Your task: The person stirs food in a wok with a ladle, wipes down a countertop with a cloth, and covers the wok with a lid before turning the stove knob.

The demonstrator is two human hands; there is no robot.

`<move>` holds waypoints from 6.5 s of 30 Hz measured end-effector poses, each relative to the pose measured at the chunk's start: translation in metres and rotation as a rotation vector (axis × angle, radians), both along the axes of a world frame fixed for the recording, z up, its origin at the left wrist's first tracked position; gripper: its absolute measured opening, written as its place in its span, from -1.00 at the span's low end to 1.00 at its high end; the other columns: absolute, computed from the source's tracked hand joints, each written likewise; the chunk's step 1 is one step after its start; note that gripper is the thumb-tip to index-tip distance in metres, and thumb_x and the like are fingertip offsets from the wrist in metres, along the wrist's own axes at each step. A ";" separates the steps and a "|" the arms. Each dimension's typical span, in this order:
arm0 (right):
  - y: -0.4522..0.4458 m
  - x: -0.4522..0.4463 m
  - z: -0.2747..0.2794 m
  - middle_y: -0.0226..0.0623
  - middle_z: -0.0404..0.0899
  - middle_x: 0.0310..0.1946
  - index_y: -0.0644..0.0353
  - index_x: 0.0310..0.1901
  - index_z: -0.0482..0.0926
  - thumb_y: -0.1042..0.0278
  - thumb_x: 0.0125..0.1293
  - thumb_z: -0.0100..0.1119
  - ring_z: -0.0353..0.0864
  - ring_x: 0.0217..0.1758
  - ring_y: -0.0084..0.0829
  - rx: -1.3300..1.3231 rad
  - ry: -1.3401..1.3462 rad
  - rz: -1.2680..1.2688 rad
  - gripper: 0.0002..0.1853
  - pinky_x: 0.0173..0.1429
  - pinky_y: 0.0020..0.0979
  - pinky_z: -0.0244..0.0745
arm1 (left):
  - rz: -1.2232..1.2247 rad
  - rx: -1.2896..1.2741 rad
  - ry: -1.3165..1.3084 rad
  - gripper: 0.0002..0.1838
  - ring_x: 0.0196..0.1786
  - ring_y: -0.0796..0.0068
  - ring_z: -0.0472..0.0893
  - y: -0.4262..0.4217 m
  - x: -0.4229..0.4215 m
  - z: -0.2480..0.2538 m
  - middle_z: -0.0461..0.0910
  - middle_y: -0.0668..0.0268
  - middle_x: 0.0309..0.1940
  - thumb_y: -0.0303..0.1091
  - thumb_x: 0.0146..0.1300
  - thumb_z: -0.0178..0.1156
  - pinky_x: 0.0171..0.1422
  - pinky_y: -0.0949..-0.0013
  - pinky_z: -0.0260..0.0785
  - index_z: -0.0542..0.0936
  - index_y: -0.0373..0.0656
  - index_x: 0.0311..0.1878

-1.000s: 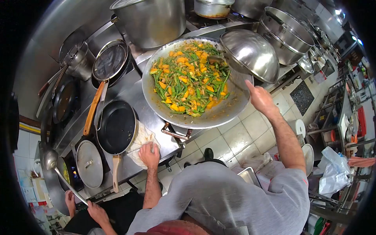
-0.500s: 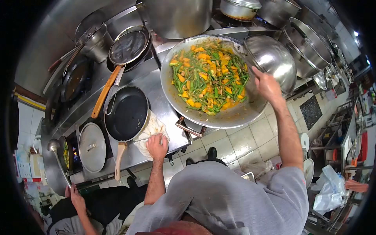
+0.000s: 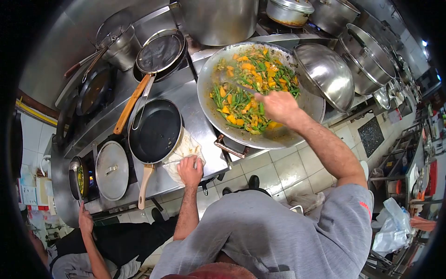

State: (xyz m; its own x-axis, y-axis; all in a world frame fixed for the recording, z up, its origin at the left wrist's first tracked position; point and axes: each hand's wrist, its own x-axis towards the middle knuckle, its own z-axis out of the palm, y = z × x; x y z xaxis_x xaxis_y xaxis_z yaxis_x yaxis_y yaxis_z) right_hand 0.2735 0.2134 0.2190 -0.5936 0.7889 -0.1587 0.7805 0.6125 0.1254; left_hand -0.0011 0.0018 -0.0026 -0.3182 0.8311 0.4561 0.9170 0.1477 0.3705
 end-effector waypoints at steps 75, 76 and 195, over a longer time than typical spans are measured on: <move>-0.110 0.115 0.008 -0.04 0.58 -0.04 0.11 0.13 0.50 0.24 0.35 0.01 0.57 0.04 -0.13 -0.387 0.487 -0.514 -0.64 0.13 -0.29 0.42 | -0.016 -0.033 -0.006 -0.86 -0.19 0.30 0.48 -0.001 -0.001 0.003 0.52 0.37 -0.37 -0.27 0.14 0.21 -0.08 0.20 0.21 0.58 -0.06 -0.26; -0.115 0.121 0.034 -0.04 0.58 -0.05 0.09 0.12 0.51 0.24 0.34 0.03 0.57 0.03 -0.10 -0.352 0.422 -0.490 -0.65 0.11 -0.27 0.43 | -0.016 -0.027 -0.003 -0.86 -0.19 0.30 0.48 -0.001 -0.001 0.003 0.52 0.37 -0.37 -0.27 0.14 0.21 -0.08 0.20 0.21 0.58 -0.06 -0.26; 0.098 0.067 -0.016 -0.14 0.54 0.05 0.00 0.26 0.37 0.18 0.42 -0.15 0.54 0.10 -0.21 -0.342 0.426 -0.179 -0.59 0.25 -0.19 0.39 | 0.113 0.335 -0.605 -0.70 -0.30 0.49 0.47 -0.029 0.099 0.109 0.49 0.23 -0.25 -0.48 0.14 0.22 -0.12 0.42 0.35 0.53 -0.30 -0.04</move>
